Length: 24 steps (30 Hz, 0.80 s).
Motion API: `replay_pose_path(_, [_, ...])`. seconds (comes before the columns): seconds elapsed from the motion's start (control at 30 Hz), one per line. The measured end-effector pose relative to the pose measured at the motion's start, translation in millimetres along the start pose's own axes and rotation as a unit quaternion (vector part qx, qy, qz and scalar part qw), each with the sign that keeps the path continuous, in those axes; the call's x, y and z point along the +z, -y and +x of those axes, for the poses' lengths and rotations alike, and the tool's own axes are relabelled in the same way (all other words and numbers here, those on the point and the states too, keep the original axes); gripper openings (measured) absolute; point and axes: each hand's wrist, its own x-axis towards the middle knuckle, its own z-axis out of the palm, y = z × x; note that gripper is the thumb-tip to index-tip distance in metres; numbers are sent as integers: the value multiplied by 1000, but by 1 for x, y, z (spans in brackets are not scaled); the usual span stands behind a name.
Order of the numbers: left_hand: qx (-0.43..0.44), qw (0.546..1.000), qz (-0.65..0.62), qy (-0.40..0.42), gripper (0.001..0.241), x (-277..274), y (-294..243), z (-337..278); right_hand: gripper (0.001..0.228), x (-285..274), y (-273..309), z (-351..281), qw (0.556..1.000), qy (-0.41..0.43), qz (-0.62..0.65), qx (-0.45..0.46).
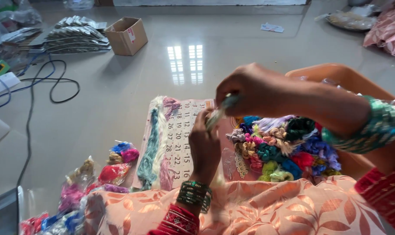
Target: The person sits on the floor and twists loose yarn strands into tight twisted skeins. They twist a green bundle, fold and twist it into a compact hank, then repeat the same twisting and folding process with a pink bundle, setting finished skeins aside.
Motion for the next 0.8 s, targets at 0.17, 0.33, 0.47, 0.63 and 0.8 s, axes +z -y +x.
replay_pose_path(0.17, [-111, 987, 119, -9, 24, 24, 97, -70, 20, -58, -29, -20, 989, -110, -9, 98])
replay_pose_path(0.33, [-180, 950, 221, 125, 22, 34, 198, -137, 21, -80, -54, -23, 982, -145, 82, 92])
replay_pose_path(0.47, [-309, 866, 177, 350, 83, 22, 196, -102, 25, -66, -45, -20, 986, -93, -15, 135])
replay_pose_path(0.63, [-258, 864, -292, 319, 126, 31, 71, -7, 24, -29, -15, -13, 973, 15, -9, 229])
replay_pose_path(0.8, [66, 990, 23, 126, 29, 53, 9, 21, 27, -20, -5, -10, 987, -29, 56, 145])
